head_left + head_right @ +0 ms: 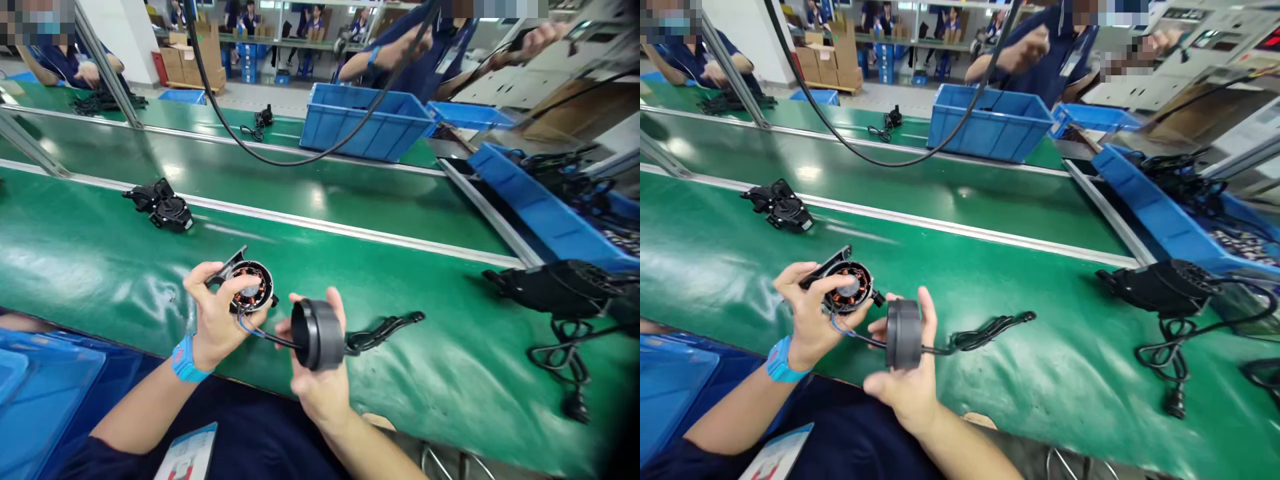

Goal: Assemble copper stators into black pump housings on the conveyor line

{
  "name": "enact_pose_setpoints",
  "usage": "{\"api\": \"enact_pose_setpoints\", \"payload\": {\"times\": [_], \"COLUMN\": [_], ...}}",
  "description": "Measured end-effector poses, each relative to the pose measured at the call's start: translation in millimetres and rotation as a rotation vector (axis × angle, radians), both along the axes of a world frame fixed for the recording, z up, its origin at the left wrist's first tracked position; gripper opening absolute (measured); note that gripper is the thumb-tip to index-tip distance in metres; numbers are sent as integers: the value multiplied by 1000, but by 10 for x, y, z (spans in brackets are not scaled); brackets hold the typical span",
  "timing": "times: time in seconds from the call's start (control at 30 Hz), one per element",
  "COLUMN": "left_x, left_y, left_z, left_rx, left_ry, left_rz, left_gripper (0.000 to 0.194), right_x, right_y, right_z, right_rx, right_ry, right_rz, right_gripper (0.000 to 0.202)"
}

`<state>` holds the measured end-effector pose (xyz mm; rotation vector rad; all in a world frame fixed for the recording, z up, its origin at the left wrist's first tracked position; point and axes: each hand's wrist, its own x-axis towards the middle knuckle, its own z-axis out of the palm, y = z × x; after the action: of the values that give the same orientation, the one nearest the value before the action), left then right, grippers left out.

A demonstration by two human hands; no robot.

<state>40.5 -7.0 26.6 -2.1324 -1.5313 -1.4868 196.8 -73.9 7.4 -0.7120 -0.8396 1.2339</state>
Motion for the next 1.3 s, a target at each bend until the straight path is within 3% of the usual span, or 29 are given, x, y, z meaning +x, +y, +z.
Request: {"api": "enact_pose_setpoints", "payload": {"times": [0.13,0.27,0.37,0.5,0.7,0.8,0.9,1.0,1.1,1.2,1.3], "left_x": [68,53,-21,-139,-244,-325,-478,-652,-755,-758,-728], "left_y": [-113,-155,-130,-96,-40,45,136,221,325,442,540], "left_z": [-155,-262,-336,-411,-404,-393,-386,-347,-258,-155,-87], "left_rx": [-256,-404,-416,-322,-327,-323,-287,-354,-558,-721,-776], "left_ry": [-45,-23,-35,-86,-11,20,87,124,77,46,53], "left_rz": [-163,-253,-352,-465,-555,-624,-603,-619,-807,-931,-978], "left_gripper": [24,27,29,38,22,22,26,32,30,28,28], "right_x": [107,288,411,494,503,493,464,429,418,439,467], "right_y": [368,826,1013,1063,1149,1240,1279,1250,1223,1256,1324], "right_z": [319,287,190,164,204,246,299,330,326,301,295], "right_rx": [117,263,330,337,280,400,493,494,490,515,561], "right_ry": [-210,-484,-595,-770,-755,-809,-862,-946,-1047,-1033,-996], "right_rz": [-216,-374,-271,-71,345,498,614,666,611,630,676], "right_gripper": [92,80,77,81,88,83,80,80,84,85,79]}}
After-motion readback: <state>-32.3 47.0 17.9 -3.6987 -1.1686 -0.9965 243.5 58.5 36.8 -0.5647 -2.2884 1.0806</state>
